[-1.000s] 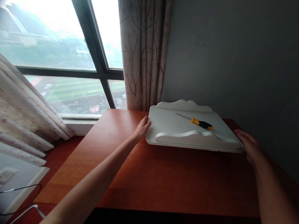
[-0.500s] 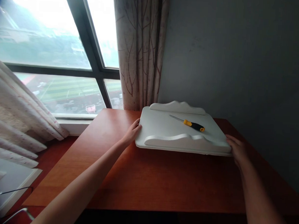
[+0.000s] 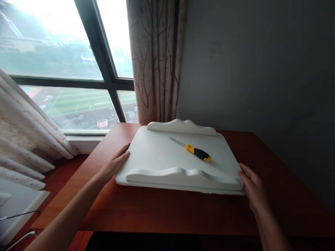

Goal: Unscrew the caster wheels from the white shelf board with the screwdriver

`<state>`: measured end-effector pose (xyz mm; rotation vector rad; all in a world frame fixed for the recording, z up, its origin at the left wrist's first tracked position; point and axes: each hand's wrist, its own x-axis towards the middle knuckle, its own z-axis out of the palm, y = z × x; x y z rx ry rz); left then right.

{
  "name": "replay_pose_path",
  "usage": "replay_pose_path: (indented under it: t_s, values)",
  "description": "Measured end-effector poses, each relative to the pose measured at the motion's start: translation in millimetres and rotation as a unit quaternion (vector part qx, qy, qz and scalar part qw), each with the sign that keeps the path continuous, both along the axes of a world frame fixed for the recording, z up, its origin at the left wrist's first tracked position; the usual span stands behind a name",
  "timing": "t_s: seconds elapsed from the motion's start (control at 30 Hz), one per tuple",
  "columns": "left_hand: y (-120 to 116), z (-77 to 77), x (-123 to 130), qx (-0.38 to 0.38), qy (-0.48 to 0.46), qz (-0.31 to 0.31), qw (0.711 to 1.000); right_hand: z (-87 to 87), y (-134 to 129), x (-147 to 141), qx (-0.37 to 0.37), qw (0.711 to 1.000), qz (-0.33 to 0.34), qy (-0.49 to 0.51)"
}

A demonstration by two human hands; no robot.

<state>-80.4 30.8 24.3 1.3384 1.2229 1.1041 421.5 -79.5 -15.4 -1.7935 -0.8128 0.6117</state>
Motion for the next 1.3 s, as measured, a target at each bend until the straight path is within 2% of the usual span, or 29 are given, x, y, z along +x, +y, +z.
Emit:
replay_pose_path:
  t_s: [0.17,0.47,0.77,1.0,1.13,1.3]
  values:
    - [-24,5.2,-30,-0.05,0.001,0.037,0.998,7.2,-14,-29,-0.007,0.998,0.015,0.062]
    - [-43,7.6,-58,-0.054,0.029,0.068,0.996,17.1,-27,-54,-0.011,0.993,0.011,0.115]
    - [-57,19.0,-64,-0.108,-0.059,0.114,0.986,24.8,-34,-69,0.019,0.982,0.009,0.189]
    - [-58,15.6,-64,-0.115,-0.107,0.114,0.981,27.0,-34,-70,0.005,0.977,0.018,0.213]
    - [-57,11.3,-65,-0.107,-0.089,0.118,0.983,26.8,-35,-67,-0.008,0.98,0.031,0.199]
    - [-55,10.3,-70,-0.071,-0.019,0.116,0.99,22.7,-36,-63,-0.021,0.987,0.05,0.152]
